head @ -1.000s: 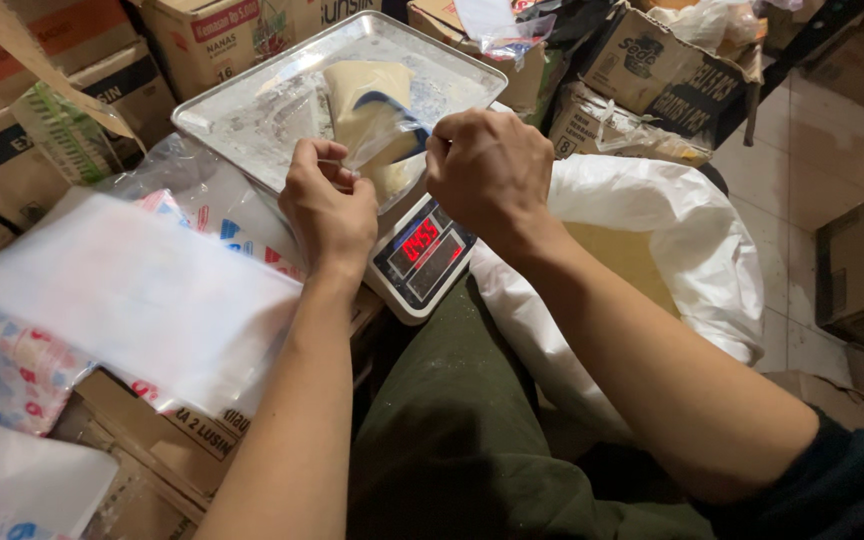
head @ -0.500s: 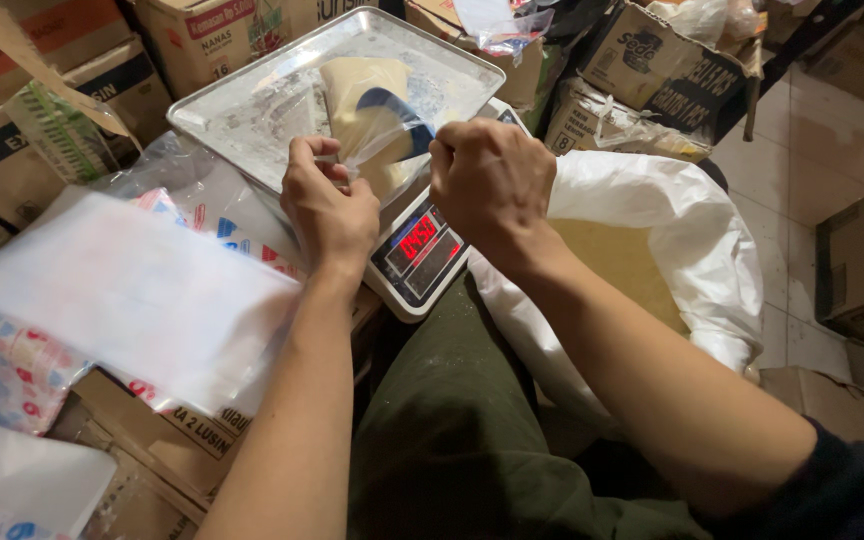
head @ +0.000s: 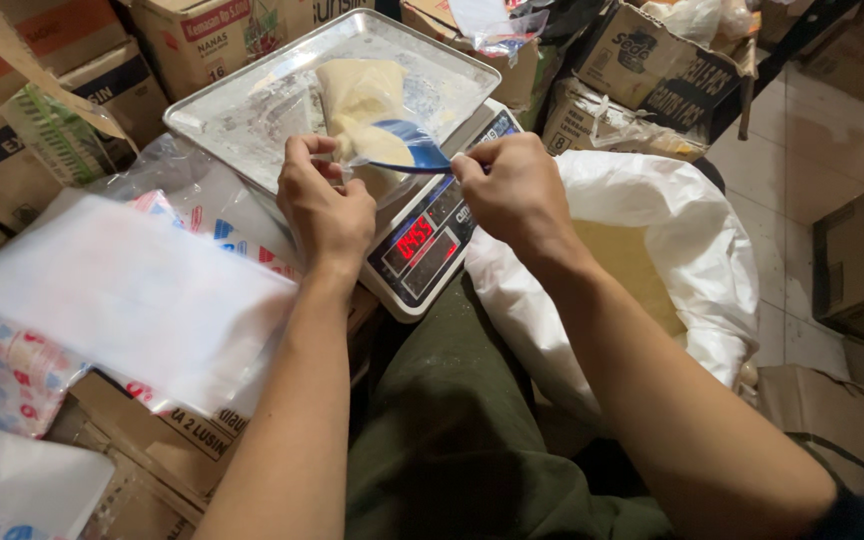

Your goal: The person scoops a yellow powder from a large sack into small plastic bags using a blue scoop. They place each bag on a digital scale to check the weight, adding or removing powder as needed, then tie the bags closed and set them aside.

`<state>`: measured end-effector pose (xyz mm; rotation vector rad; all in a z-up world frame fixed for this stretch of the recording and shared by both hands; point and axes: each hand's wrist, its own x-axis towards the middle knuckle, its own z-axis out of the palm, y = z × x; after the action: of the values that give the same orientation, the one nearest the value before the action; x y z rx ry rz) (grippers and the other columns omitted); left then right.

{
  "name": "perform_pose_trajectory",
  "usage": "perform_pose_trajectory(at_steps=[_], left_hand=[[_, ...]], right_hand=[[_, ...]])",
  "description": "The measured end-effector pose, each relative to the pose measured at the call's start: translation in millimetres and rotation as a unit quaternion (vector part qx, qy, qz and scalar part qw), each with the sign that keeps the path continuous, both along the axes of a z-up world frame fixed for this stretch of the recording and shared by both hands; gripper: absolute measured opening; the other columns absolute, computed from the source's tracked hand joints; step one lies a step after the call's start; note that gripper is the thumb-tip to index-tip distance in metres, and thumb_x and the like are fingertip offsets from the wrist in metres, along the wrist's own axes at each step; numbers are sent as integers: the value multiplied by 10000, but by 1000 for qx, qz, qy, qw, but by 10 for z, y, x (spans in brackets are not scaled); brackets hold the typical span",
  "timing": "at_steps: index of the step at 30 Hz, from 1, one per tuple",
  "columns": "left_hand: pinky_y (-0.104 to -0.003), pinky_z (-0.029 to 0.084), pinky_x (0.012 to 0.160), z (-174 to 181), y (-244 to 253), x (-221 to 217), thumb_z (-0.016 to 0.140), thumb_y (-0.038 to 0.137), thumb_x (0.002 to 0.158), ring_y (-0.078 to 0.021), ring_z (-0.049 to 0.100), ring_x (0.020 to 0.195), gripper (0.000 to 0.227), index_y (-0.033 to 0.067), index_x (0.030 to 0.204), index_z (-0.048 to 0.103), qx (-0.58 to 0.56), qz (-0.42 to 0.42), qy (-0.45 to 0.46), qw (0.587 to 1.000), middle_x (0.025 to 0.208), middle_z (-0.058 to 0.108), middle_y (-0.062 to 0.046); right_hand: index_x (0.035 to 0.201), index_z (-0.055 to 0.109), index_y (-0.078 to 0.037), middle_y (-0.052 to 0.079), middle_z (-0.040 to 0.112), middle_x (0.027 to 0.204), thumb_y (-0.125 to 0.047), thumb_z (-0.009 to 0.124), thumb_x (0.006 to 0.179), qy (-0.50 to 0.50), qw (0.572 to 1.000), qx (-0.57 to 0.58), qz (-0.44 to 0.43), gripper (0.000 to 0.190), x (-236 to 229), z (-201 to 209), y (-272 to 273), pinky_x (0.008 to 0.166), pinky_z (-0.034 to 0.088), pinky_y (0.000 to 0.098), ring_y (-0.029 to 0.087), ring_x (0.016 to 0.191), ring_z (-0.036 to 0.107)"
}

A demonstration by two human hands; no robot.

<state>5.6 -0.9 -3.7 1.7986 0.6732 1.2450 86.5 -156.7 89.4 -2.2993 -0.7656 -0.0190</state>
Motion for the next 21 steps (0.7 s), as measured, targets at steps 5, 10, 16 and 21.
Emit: perform_pose_trajectory(at_steps=[5, 10, 16, 21], left_hand=[[-356, 585, 711, -25, 4, -16, 644, -71, 773, -240, 659, 865, 333, -1, 1089, 568, -4, 1, 11, 1000, 919, 616, -118], [-350, 589, 717, -47, -23, -65, 670, -67, 778, -240, 662, 870, 347, -6, 1104, 566, -5, -13, 0, 1000, 948, 615, -128], [-342, 607, 694, -69, -41, -104, 665, -58, 774, -244, 669, 902, 355, -16, 1113, 565, -11, -11, 2, 1000, 973, 626, -137], [-351, 598, 739, -87, -59, -130, 673, -46, 787, -265, 669, 922, 346, -22, 1117, 571, 20, -11, -8, 1000, 990, 636, -155]], right_hand=[[966, 795, -9, -1, 567, 610, -227, 717, 913, 198, 975, 94, -20, 237, 17, -55, -218, 423, 338, 291, 80, 492, 434], [979, 783, -20, -18, 566, 614, -230, 715, 906, 270, 953, 132, -27, 232, -34, -92, -451, 403, 297, 246, 53, 465, 414], [934, 763, -29, -14, 568, 629, -205, 702, 925, 306, 938, 165, -7, 186, -11, -52, -767, 399, 273, 234, 55, 456, 405], [950, 781, -47, 3, 591, 639, -212, 707, 932, 272, 948, 164, 17, 181, 54, 88, -1017, 405, 281, 237, 63, 460, 416]])
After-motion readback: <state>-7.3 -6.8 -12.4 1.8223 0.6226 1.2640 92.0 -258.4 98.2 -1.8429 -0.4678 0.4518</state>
